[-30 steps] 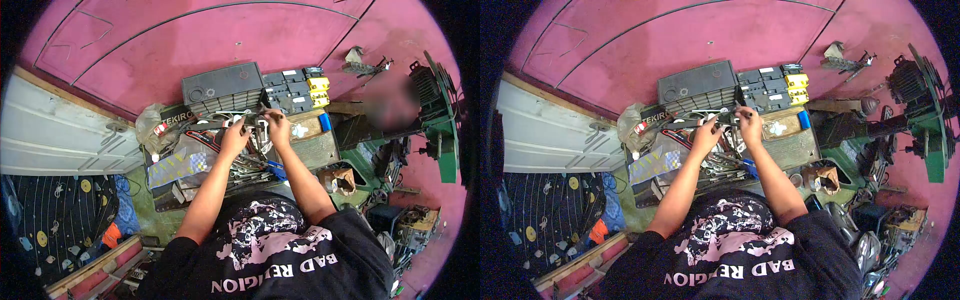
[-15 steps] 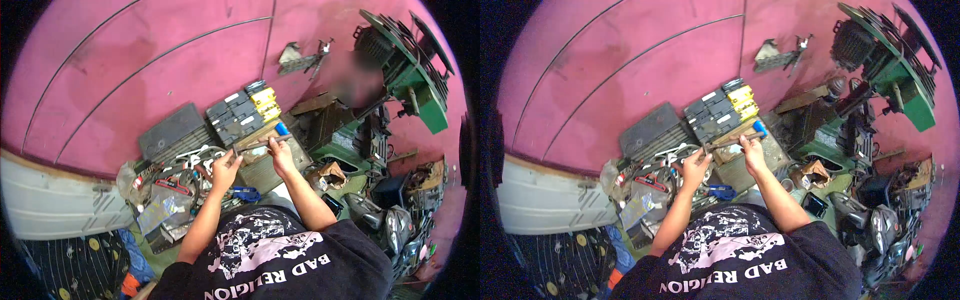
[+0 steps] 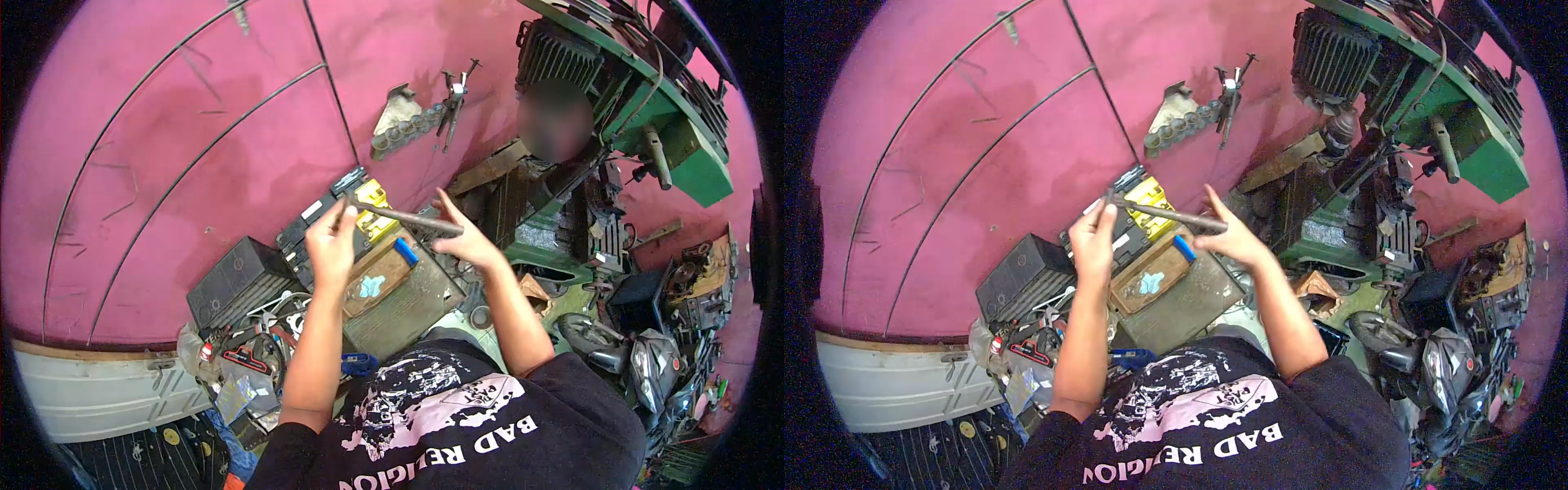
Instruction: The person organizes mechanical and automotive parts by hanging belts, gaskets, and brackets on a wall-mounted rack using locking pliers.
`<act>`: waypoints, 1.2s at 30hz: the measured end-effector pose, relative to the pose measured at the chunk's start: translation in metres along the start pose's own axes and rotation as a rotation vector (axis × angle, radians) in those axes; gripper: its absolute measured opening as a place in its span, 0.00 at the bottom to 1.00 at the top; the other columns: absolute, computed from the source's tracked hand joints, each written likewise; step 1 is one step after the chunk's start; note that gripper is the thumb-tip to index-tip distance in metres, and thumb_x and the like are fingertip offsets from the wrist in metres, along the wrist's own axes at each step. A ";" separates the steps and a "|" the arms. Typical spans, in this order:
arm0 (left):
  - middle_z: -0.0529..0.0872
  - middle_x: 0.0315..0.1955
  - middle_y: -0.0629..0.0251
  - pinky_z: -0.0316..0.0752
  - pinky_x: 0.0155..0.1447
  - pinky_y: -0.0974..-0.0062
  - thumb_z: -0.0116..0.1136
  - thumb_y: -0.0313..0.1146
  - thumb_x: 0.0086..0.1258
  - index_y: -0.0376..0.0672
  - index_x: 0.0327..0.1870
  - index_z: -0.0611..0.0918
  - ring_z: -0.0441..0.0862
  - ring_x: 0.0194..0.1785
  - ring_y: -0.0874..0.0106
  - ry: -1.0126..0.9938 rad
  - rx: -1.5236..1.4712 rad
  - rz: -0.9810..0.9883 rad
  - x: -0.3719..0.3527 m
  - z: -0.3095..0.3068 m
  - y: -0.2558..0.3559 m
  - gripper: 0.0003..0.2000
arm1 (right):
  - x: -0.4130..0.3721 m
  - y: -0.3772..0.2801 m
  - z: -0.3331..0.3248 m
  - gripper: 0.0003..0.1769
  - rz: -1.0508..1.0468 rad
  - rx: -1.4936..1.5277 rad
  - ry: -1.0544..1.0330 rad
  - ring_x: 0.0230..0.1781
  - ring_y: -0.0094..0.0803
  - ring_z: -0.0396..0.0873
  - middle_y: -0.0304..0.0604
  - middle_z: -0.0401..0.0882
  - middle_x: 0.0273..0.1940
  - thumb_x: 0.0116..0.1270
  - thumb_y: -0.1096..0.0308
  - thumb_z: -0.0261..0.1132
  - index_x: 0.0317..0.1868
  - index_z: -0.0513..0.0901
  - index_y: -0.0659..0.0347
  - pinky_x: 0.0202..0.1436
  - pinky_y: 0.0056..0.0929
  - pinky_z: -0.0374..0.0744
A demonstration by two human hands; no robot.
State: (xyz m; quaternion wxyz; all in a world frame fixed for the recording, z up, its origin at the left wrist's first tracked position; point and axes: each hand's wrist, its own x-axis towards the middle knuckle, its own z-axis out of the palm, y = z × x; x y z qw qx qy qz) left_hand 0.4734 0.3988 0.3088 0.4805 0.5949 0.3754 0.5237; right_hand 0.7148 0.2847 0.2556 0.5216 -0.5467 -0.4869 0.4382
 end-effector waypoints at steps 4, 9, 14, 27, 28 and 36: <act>0.91 0.40 0.61 0.76 0.51 0.74 0.65 0.28 0.73 0.35 0.56 0.87 0.82 0.43 0.74 -0.231 0.210 0.188 0.040 0.014 0.041 0.14 | 0.023 -0.031 -0.060 0.61 -0.179 -0.461 -0.175 0.77 0.41 0.65 0.47 0.64 0.78 0.55 0.57 0.80 0.84 0.53 0.51 0.80 0.44 0.60; 0.90 0.37 0.57 0.77 0.51 0.66 0.71 0.25 0.61 0.37 0.49 0.89 0.83 0.41 0.62 -0.584 0.320 0.505 0.068 0.057 0.088 0.14 | 0.073 -0.079 -0.056 0.57 -0.476 -0.632 -0.307 0.80 0.44 0.58 0.42 0.62 0.80 0.57 0.55 0.78 0.83 0.56 0.49 0.81 0.49 0.54; 0.91 0.37 0.59 0.74 0.50 0.65 0.72 0.28 0.57 0.38 0.46 0.90 0.84 0.40 0.62 -0.839 0.506 0.725 0.094 0.075 0.092 0.14 | 0.122 -0.096 -0.085 0.37 -0.593 -0.568 -0.343 0.75 0.46 0.64 0.43 0.70 0.75 0.59 0.54 0.76 0.70 0.79 0.51 0.81 0.51 0.54; 0.88 0.44 0.79 0.69 0.54 0.66 0.66 0.35 0.59 0.50 0.50 0.89 0.79 0.44 0.74 -0.838 0.932 1.234 0.101 0.116 0.070 0.16 | 0.096 -0.111 -0.126 0.17 -0.499 -1.112 -0.161 0.44 0.33 0.78 0.33 0.87 0.39 0.60 0.54 0.76 0.47 0.88 0.49 0.58 0.41 0.63; 0.88 0.45 0.80 0.69 0.54 0.66 0.65 0.35 0.61 0.52 0.50 0.89 0.79 0.44 0.75 -0.782 0.960 1.320 0.107 0.119 0.065 0.15 | 0.092 -0.111 -0.126 0.10 -0.551 -1.123 -0.004 0.42 0.32 0.77 0.29 0.87 0.34 0.61 0.57 0.75 0.39 0.88 0.49 0.56 0.43 0.63; 0.88 0.44 0.86 0.69 0.59 0.63 0.61 0.37 0.63 0.60 0.45 0.90 0.78 0.52 0.77 -0.599 1.034 1.352 0.146 0.156 0.010 0.11 | 0.116 -0.049 -0.122 0.06 -0.696 -1.184 0.599 0.40 0.28 0.77 0.26 0.87 0.32 0.61 0.60 0.75 0.36 0.87 0.46 0.54 0.44 0.63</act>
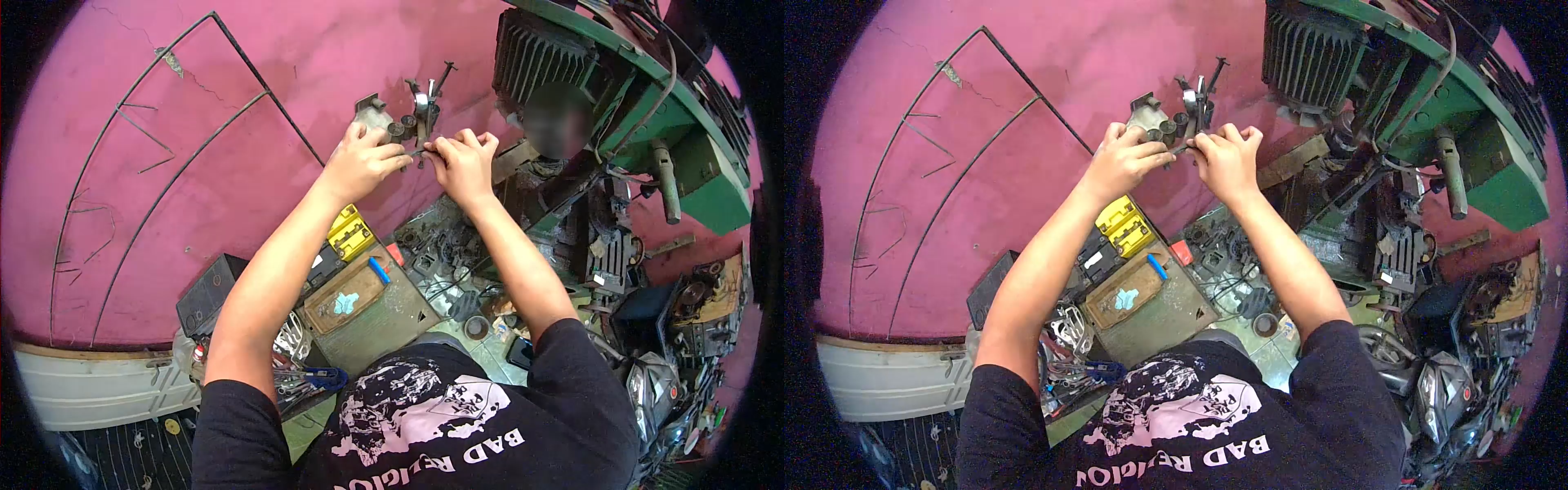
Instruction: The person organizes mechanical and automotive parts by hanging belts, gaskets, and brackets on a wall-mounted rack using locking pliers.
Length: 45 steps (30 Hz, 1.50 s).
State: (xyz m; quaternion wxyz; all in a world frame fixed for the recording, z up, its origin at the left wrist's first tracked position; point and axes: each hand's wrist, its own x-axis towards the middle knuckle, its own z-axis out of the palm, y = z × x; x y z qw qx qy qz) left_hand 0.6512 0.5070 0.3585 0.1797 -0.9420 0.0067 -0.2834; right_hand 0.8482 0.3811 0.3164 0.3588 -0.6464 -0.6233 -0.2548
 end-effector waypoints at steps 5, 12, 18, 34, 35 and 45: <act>0.88 0.43 0.88 0.69 0.57 0.64 0.61 0.37 0.63 0.61 0.43 0.91 0.78 0.52 0.77 -0.010 0.022 -0.033 -0.002 0.007 -0.008 0.10 | -0.006 -0.007 0.011 0.06 0.025 -0.025 0.036 0.39 0.28 0.77 0.27 0.86 0.31 0.61 0.60 0.74 0.35 0.86 0.46 0.54 0.45 0.63; 0.87 0.41 0.87 0.68 0.55 0.65 0.62 0.37 0.62 0.62 0.41 0.90 0.79 0.50 0.77 0.025 0.027 -0.053 -0.010 0.007 -0.008 0.09 | -0.010 -0.011 0.024 0.08 -0.032 -0.021 0.064 0.42 0.31 0.77 0.29 0.82 0.30 0.56 0.67 0.72 0.36 0.85 0.45 0.51 0.48 0.64; 0.86 0.39 0.86 0.68 0.56 0.64 0.61 0.38 0.62 0.61 0.41 0.90 0.79 0.51 0.76 0.013 0.021 -0.016 -0.016 0.004 0.004 0.09 | -0.018 -0.013 0.019 0.11 -0.085 -0.011 0.054 0.45 0.31 0.77 0.28 0.83 0.34 0.52 0.69 0.70 0.38 0.85 0.45 0.51 0.47 0.63; 0.91 0.47 0.78 0.66 0.60 0.64 0.69 0.31 0.62 0.56 0.48 0.90 0.81 0.52 0.68 0.307 0.038 -0.460 0.024 0.005 -0.076 0.13 | 0.195 -0.001 -0.007 0.13 -0.307 -0.277 -0.365 0.55 0.37 0.79 0.36 0.89 0.43 0.56 0.54 0.74 0.39 0.91 0.49 0.64 0.64 0.64; 0.91 0.46 0.76 0.67 0.60 0.63 0.69 0.31 0.62 0.56 0.48 0.89 0.81 0.52 0.68 0.312 0.015 -0.513 0.026 0.015 -0.083 0.13 | 0.208 0.008 0.008 0.11 -0.397 -0.335 -0.359 0.53 0.36 0.75 0.33 0.87 0.37 0.58 0.53 0.73 0.36 0.90 0.48 0.59 0.62 0.64; 0.89 0.38 0.70 0.67 0.62 0.62 0.66 0.33 0.66 0.59 0.53 0.89 0.81 0.54 0.67 0.232 -0.244 -0.627 0.022 0.066 -0.105 0.15 | 0.253 0.024 0.041 0.21 -0.602 -0.376 -0.785 0.64 0.41 0.76 0.34 0.90 0.46 0.57 0.40 0.75 0.45 0.93 0.42 0.66 0.71 0.61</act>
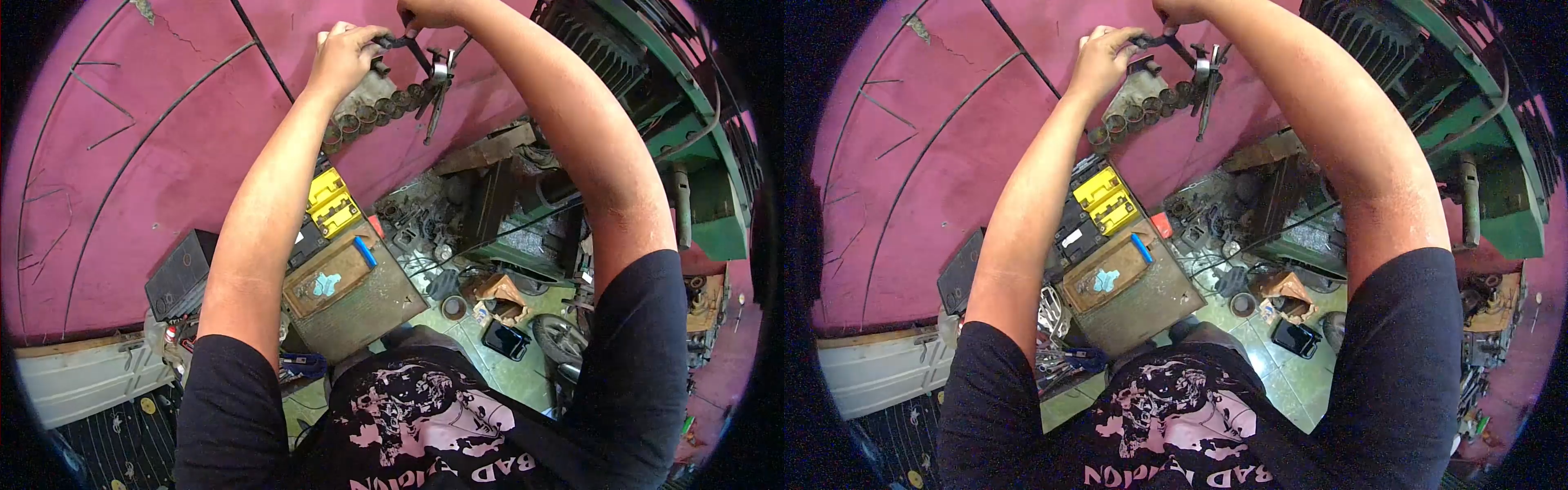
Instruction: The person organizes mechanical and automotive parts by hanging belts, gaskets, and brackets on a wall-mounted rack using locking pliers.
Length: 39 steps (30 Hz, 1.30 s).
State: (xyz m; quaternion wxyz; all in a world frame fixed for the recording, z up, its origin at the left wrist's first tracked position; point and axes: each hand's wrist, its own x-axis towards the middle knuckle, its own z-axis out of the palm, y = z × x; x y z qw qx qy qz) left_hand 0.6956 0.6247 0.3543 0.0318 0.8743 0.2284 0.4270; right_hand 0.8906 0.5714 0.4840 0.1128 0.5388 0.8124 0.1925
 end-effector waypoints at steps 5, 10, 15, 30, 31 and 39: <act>0.90 0.39 0.71 0.67 0.63 0.62 0.66 0.33 0.67 0.61 0.53 0.89 0.81 0.55 0.68 -0.010 0.000 0.045 0.008 0.012 -0.009 0.15 | -0.006 0.011 0.007 0.20 0.096 0.126 -0.139 0.62 0.42 0.81 0.38 0.90 0.48 0.59 0.44 0.76 0.46 0.93 0.43 0.67 0.74 0.60; 0.90 0.42 0.73 0.68 0.62 0.64 0.67 0.32 0.67 0.59 0.53 0.89 0.82 0.55 0.69 -0.017 0.107 0.199 0.033 0.001 0.002 0.14 | -0.018 0.005 0.001 0.18 0.328 0.125 -0.144 0.55 0.44 0.85 0.42 0.90 0.48 0.61 0.47 0.74 0.47 0.92 0.44 0.69 0.74 0.60; 0.90 0.42 0.76 0.67 0.63 0.65 0.68 0.33 0.66 0.62 0.52 0.89 0.81 0.56 0.70 -0.110 0.069 0.110 0.043 0.024 -0.007 0.14 | -0.031 0.005 0.010 0.19 0.469 0.247 -0.224 0.60 0.45 0.83 0.45 0.89 0.53 0.65 0.49 0.70 0.53 0.90 0.43 0.74 0.76 0.54; 0.91 0.49 0.77 0.68 0.62 0.58 0.62 0.38 0.71 0.60 0.54 0.90 0.82 0.56 0.69 -0.069 0.223 0.058 0.013 0.042 0.033 0.13 | -0.011 0.018 0.050 0.19 0.332 0.205 -0.246 0.70 0.43 0.76 0.42 0.83 0.64 0.73 0.56 0.60 0.61 0.86 0.41 0.74 0.79 0.54; 0.91 0.50 0.77 0.68 0.63 0.57 0.62 0.39 0.72 0.60 0.54 0.90 0.82 0.57 0.68 -0.061 0.211 0.079 0.011 0.043 0.033 0.13 | -0.007 0.016 0.037 0.19 0.399 0.214 -0.446 0.70 0.43 0.75 0.42 0.82 0.65 0.73 0.56 0.61 0.62 0.86 0.41 0.75 0.79 0.53; 0.89 0.56 0.73 0.67 0.65 0.53 0.58 0.46 0.76 0.59 0.60 0.86 0.80 0.62 0.65 -0.097 0.278 0.006 0.007 0.041 0.051 0.16 | -0.006 0.017 0.076 0.17 0.464 0.269 -0.276 0.66 0.35 0.77 0.27 0.87 0.55 0.74 0.62 0.58 0.57 0.86 0.30 0.61 0.67 0.63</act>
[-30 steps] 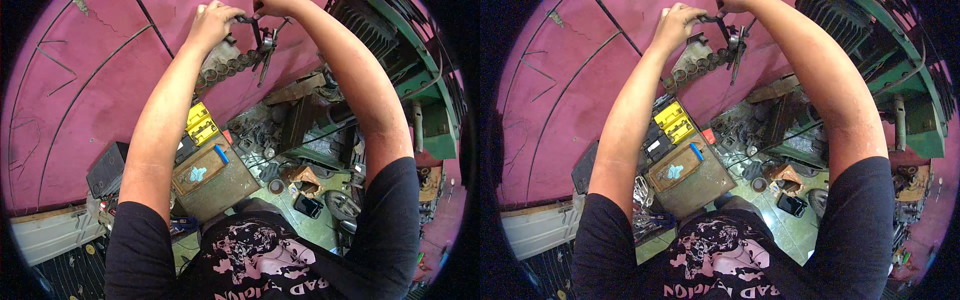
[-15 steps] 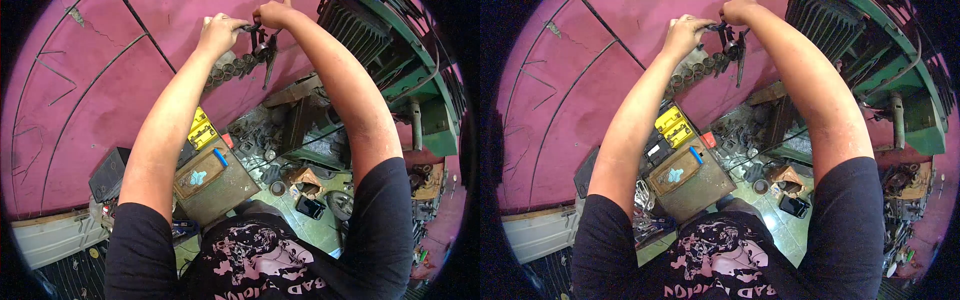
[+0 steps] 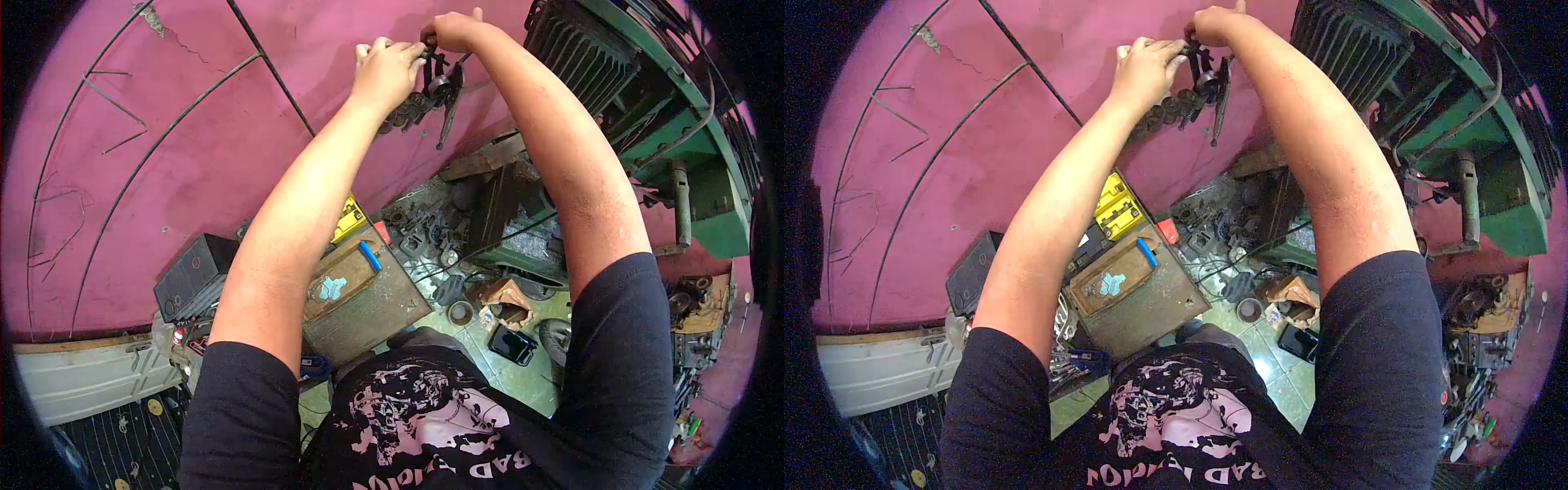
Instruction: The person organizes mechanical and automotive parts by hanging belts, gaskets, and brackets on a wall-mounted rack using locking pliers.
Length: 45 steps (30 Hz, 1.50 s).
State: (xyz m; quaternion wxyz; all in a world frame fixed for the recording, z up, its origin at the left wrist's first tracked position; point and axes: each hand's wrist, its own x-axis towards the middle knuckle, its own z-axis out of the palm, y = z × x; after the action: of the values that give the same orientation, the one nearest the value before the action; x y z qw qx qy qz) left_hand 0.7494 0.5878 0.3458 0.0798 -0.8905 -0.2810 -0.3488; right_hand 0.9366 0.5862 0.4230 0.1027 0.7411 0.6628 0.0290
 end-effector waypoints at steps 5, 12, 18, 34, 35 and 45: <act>0.89 0.55 0.71 0.62 0.66 0.44 0.55 0.44 0.78 0.58 0.61 0.85 0.78 0.64 0.62 -0.098 -0.005 -0.100 0.003 -0.013 0.023 0.16 | -0.006 -0.011 -0.010 0.21 -0.050 -0.010 0.007 0.68 0.36 0.76 0.27 0.87 0.57 0.75 0.63 0.57 0.62 0.83 0.25 0.65 0.72 0.60; 0.80 0.67 0.60 0.61 0.72 0.46 0.59 0.42 0.74 0.46 0.69 0.78 0.68 0.74 0.53 -0.003 -0.170 -0.118 -0.054 -0.059 0.023 0.24 | -0.034 -0.021 0.009 0.26 0.016 0.068 0.435 0.72 0.44 0.71 0.29 0.81 0.67 0.73 0.60 0.62 0.67 0.78 0.17 0.71 0.73 0.56; 0.84 0.62 0.59 0.66 0.68 0.56 0.65 0.36 0.70 0.44 0.57 0.86 0.75 0.66 0.56 -0.036 -0.315 -0.195 -0.242 -0.135 0.034 0.17 | -0.169 -0.086 0.102 0.16 0.248 0.594 1.277 0.55 0.38 0.78 0.32 0.86 0.51 0.64 0.67 0.66 0.52 0.87 0.45 0.60 0.45 0.66; 0.78 0.63 0.57 0.64 0.69 0.50 0.66 0.34 0.66 0.47 0.53 0.86 0.70 0.64 0.51 -0.211 0.219 -0.993 -0.640 -0.313 0.007 0.14 | -0.368 -0.414 0.244 0.17 -0.732 0.719 -0.029 0.57 0.39 0.76 0.36 0.88 0.47 0.66 0.65 0.67 0.56 0.84 0.46 0.59 0.51 0.65; 0.77 0.63 0.57 0.63 0.69 0.50 0.66 0.34 0.66 0.49 0.56 0.85 0.70 0.64 0.50 -0.212 0.310 -1.028 -0.656 -0.322 0.002 0.17 | -0.367 -0.431 0.239 0.17 -0.755 0.714 -0.043 0.57 0.39 0.76 0.36 0.88 0.47 0.66 0.65 0.67 0.56 0.84 0.46 0.59 0.51 0.65; 0.75 0.68 0.62 0.62 0.68 0.50 0.69 0.38 0.65 0.55 0.58 0.86 0.69 0.65 0.53 -0.368 0.266 -1.244 -0.724 -0.384 -0.046 0.19 | -0.366 -0.590 0.222 0.41 -0.717 0.505 -0.151 0.64 0.48 0.70 0.47 0.80 0.60 0.58 0.44 0.76 0.69 0.75 0.47 0.62 0.60 0.65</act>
State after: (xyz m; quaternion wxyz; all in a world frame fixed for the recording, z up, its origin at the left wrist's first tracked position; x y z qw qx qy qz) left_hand 0.0686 0.1741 0.1467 -0.0764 -0.5898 -0.7927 -0.1342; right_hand 0.3566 0.2583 0.1276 -0.0297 0.4661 0.8550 -0.2253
